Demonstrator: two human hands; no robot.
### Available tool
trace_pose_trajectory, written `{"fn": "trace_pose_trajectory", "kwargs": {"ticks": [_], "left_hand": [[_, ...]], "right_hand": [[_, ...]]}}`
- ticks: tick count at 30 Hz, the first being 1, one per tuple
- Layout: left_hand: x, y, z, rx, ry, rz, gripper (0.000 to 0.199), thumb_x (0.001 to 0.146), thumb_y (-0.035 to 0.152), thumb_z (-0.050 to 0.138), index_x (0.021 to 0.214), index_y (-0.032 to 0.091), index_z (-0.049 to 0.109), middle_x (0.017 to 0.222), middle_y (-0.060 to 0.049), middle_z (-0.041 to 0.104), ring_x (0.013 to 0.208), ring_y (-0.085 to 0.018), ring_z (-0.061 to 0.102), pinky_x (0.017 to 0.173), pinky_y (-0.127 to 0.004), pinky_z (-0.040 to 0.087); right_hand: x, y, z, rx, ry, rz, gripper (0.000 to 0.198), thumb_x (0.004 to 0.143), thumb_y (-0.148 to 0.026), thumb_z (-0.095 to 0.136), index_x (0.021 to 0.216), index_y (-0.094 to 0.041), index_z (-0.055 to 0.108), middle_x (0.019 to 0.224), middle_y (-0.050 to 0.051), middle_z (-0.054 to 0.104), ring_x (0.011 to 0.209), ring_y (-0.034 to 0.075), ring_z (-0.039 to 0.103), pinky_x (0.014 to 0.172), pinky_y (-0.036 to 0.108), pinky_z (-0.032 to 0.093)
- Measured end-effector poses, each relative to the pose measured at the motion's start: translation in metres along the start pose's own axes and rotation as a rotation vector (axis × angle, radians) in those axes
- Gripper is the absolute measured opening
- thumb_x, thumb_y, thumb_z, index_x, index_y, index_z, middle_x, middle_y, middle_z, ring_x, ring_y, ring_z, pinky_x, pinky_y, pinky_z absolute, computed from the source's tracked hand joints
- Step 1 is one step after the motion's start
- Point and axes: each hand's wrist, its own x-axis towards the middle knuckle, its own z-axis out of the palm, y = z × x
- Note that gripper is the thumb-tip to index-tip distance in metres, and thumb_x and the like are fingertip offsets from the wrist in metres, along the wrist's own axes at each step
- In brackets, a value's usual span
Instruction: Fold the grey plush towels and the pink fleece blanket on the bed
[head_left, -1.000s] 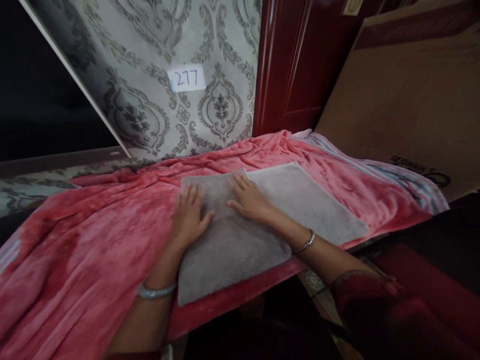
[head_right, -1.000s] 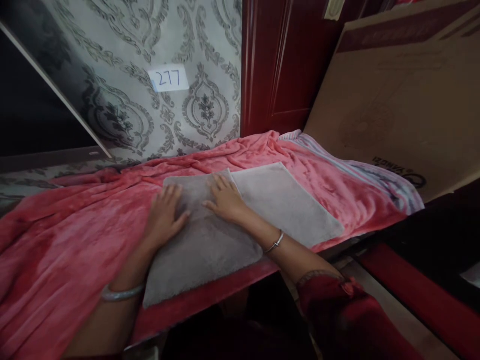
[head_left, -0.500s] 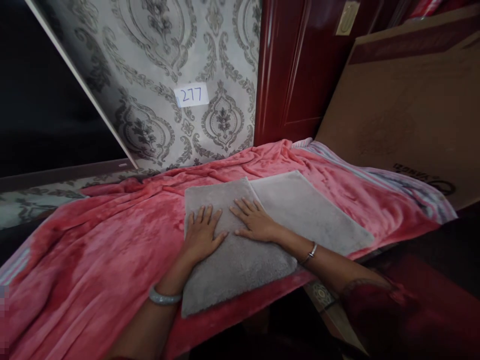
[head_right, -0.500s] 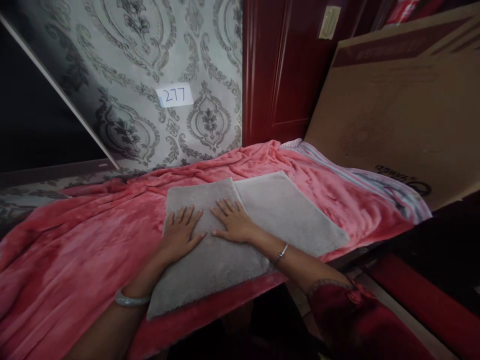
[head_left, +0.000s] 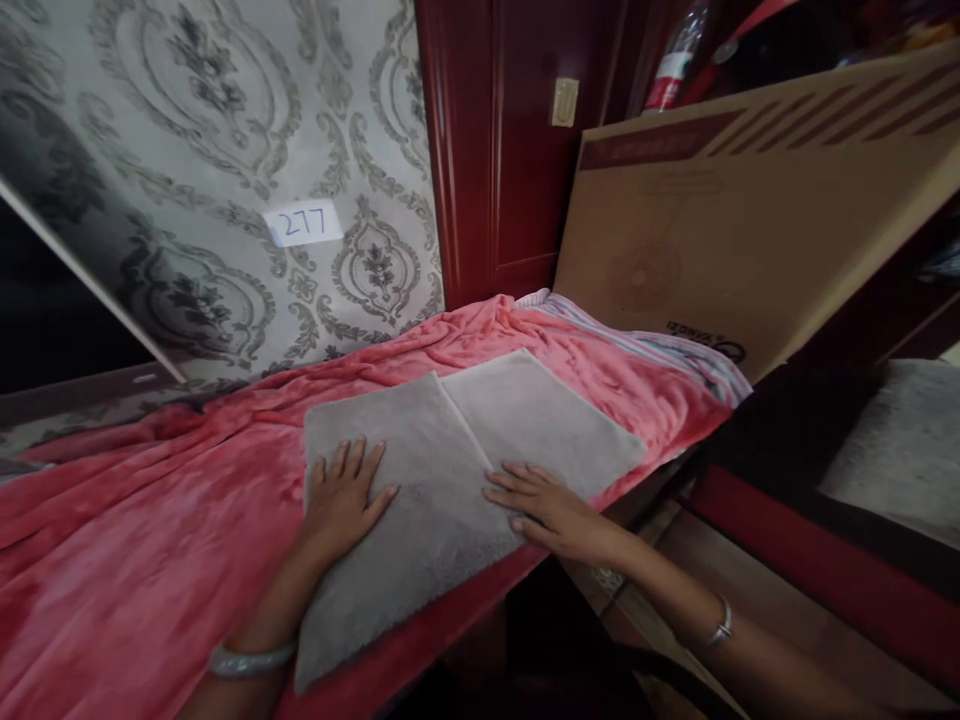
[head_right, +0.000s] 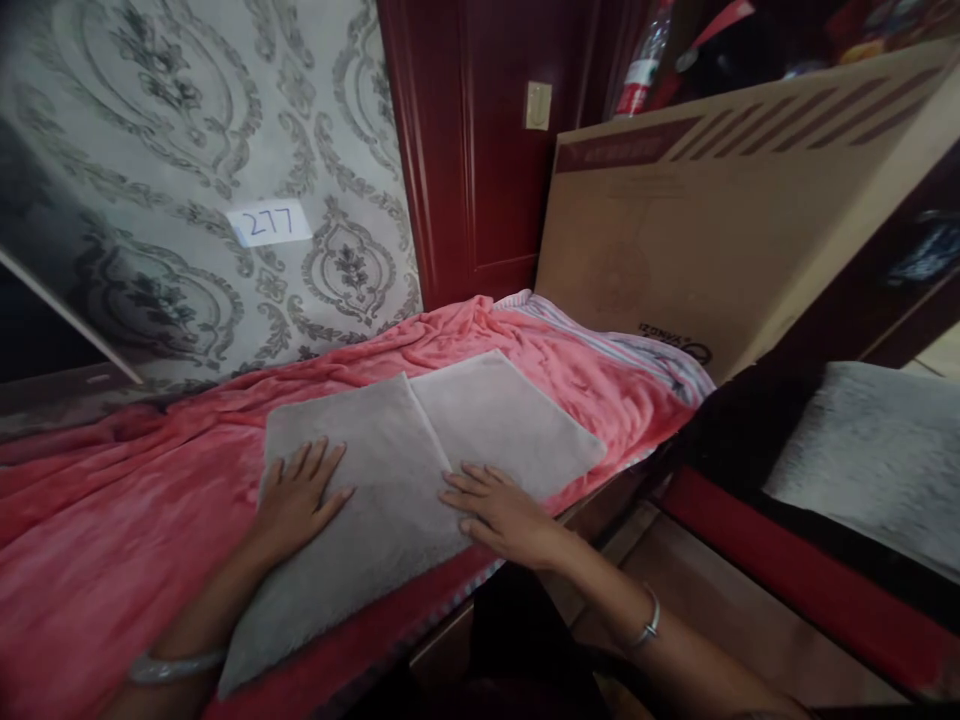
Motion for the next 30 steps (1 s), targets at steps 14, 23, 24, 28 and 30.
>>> {"fn": "trace_pose_trajectory", "kwargs": {"ticks": [14,23,24,28,30], "left_hand": [[0.016,0.117,-0.033,-0.112,-0.282,0.449,0.077,0.095,0.062,0.049,0.161,0.025,0.035,0.171,-0.016,0.024,0.159,-0.036,0.016,0.125,-0.063,0.016],[0.001,0.130,-0.009,-0.104,-0.240,0.437,0.076,0.095,0.057,0.055,0.161,0.024,0.035,0.172,-0.017,0.019,0.159,-0.039,0.012,0.125,-0.068,0.012],[0.001,0.129,-0.010,-0.115,-0.234,0.439,0.076,0.095,0.057,0.056,0.160,0.024,0.036,0.171,-0.016,0.021,0.159,-0.039,0.012,0.125,-0.069,0.013],[0.002,0.129,-0.010,-0.155,-0.227,0.459,0.075,0.094,0.056,0.058,0.160,0.025,0.038,0.171,-0.013,0.025,0.159,-0.040,0.014,0.124,-0.071,0.013],[0.002,0.128,-0.010,-0.187,-0.224,0.462,0.074,0.093,0.055,0.058,0.159,0.026,0.039,0.170,-0.012,0.027,0.158,-0.041,0.015,0.124,-0.072,0.013]], "right_hand": [[-0.078,0.134,-0.072,-0.212,0.682,0.772,0.051,0.088,-0.037,0.058,0.129,-0.009,0.070,0.111,0.021,0.074,0.101,0.033,0.070,0.092,0.045,0.054],[-0.066,0.116,-0.066,0.897,0.960,0.665,0.045,0.061,-0.050,0.079,0.092,-0.019,0.071,0.077,0.005,0.071,0.068,0.021,0.065,0.063,0.034,0.055],[-0.061,0.111,-0.063,0.994,0.993,0.629,0.045,0.058,-0.051,0.080,0.088,-0.019,0.070,0.076,0.006,0.071,0.069,0.022,0.066,0.064,0.035,0.056],[-0.045,0.093,-0.053,1.012,1.076,0.639,0.043,0.050,-0.049,0.082,0.078,-0.019,0.069,0.072,0.006,0.071,0.067,0.021,0.065,0.062,0.033,0.055],[-0.039,0.087,-0.051,0.840,1.099,0.685,0.045,0.049,-0.051,0.081,0.077,-0.018,0.070,0.068,0.003,0.069,0.062,0.018,0.061,0.058,0.030,0.052]]}}
